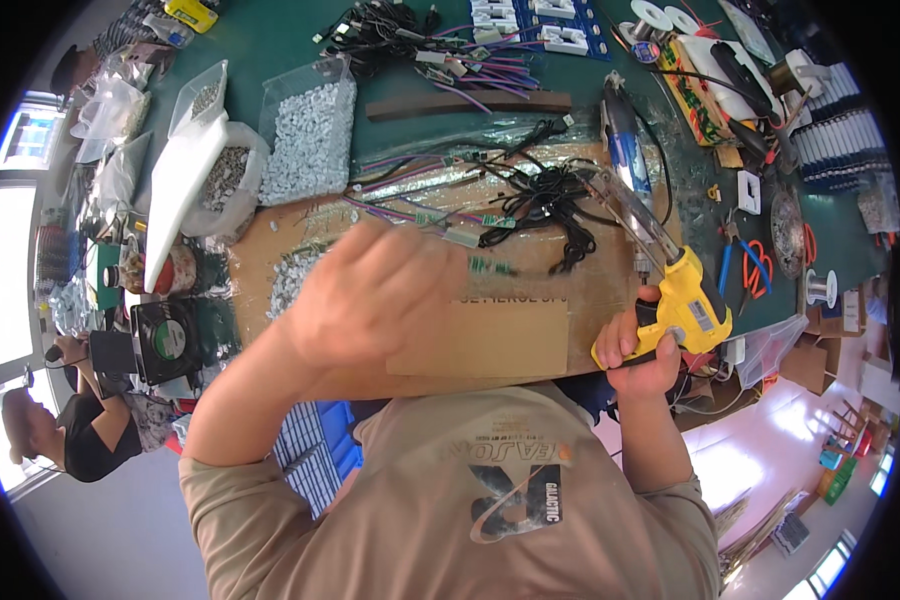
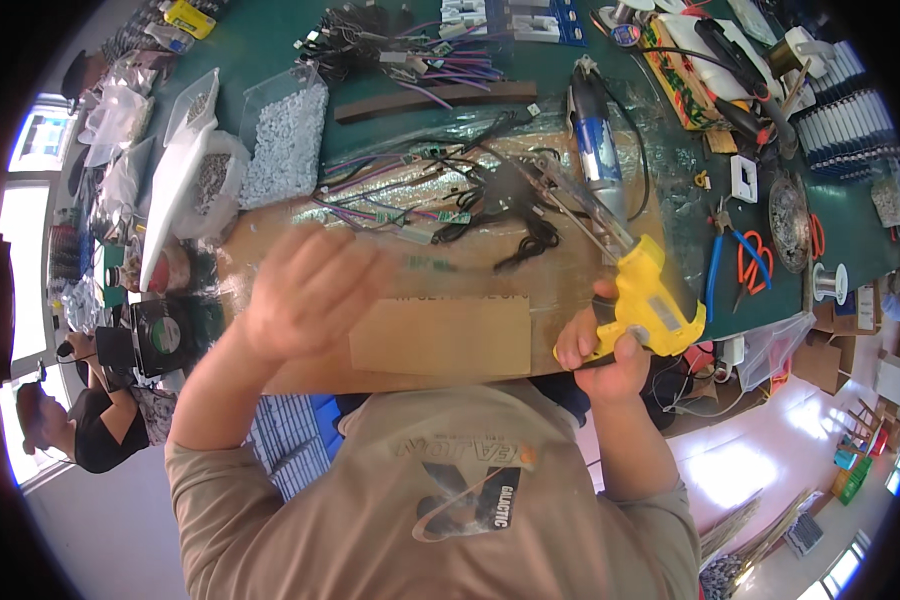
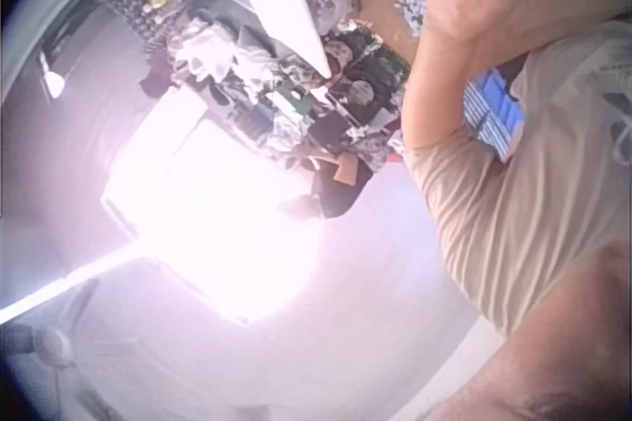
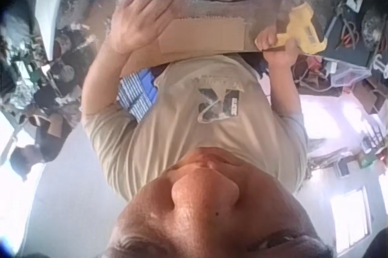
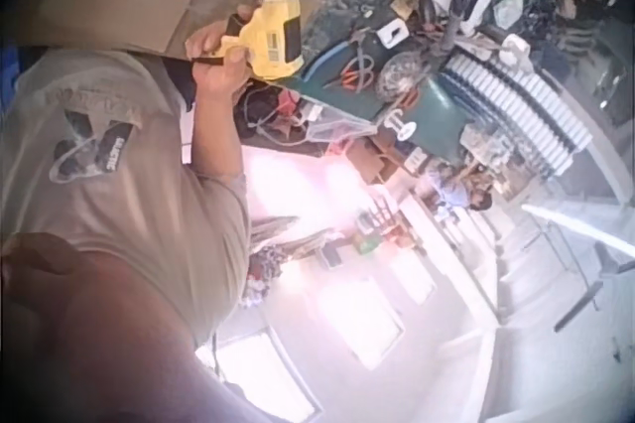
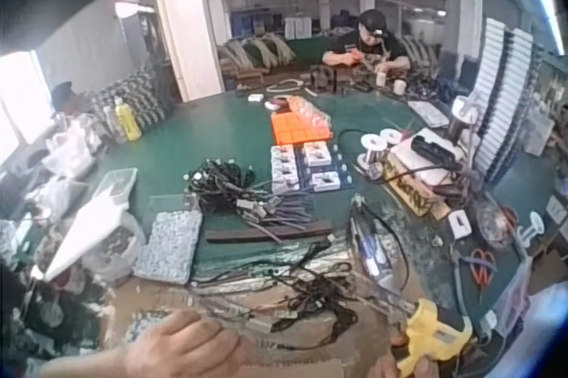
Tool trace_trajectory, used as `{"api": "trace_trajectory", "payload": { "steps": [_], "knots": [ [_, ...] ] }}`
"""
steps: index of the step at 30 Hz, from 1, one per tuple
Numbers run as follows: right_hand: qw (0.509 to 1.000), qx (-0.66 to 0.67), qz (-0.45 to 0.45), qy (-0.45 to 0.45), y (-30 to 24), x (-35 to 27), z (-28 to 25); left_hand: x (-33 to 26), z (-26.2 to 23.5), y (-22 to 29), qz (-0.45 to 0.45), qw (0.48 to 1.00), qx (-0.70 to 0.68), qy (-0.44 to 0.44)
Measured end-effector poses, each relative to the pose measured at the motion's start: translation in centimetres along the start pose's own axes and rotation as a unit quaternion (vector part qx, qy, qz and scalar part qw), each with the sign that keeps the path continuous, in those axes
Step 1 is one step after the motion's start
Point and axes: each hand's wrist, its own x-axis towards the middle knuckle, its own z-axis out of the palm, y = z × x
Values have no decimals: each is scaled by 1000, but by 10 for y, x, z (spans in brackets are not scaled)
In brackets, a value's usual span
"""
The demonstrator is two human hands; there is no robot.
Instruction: The person secures components and wires onto a small electronic board using a hot glue gun.
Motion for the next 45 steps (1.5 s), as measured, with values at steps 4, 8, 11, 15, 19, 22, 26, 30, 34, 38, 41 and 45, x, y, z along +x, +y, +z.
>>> {"api": "trace_trajectory", "payload": {
  "steps": [4, 8, 11, 15, 19, 22, 26, 30, 34, 38, 41, 45],
  "knots": [
    [1000, 4, -8, 4, 1, -1, 2, 4, 14, -51, -18, 998, 28, -52],
    [1000, -1, 5, 16, 0, -2, 2, 5, 33, -86, -104, 982, -21, -156],
    [1000, 2, 16, 26, 0, -1, 3, 22, 57, -129, -166, 985, -19, -42],
    [999, -4, 17, 47, 0, -1, 5, 58, 78, -181, -261, 962, 69, 47],
    [998, -5, 25, 50, 0, 0, 5, 66, 89, -213, -260, 957, 123, -21],
    [998, 3, 29, 55, 0, 0, 7, 71, 82, -221, -243, 958, 126, -89],
    [998, 5, 32, 56, -2, 1, 8, 79, 54, -216, -257, 953, 155, -32],
    [998, 11, 36, 48, -1, 0, 7, 81, 18, -200, -395, 908, -9, 138],
    [998, 11, 24, 50, 1, 1, 3, 69, -12, -170, -391, 791, -363, 301],
    [999, -1, 1, 51, 0, -1, 5, 48, -29, -117, -298, 685, -594, 300],
    [999, -5, -23, 36, 2, 0, 5, 35, -25, -83, -291, 672, -626, 267],
    [999, 3, -32, 22, 5, -2, 1, 18, -11, -49, -313, 644, -663, 218]
  ]
}}
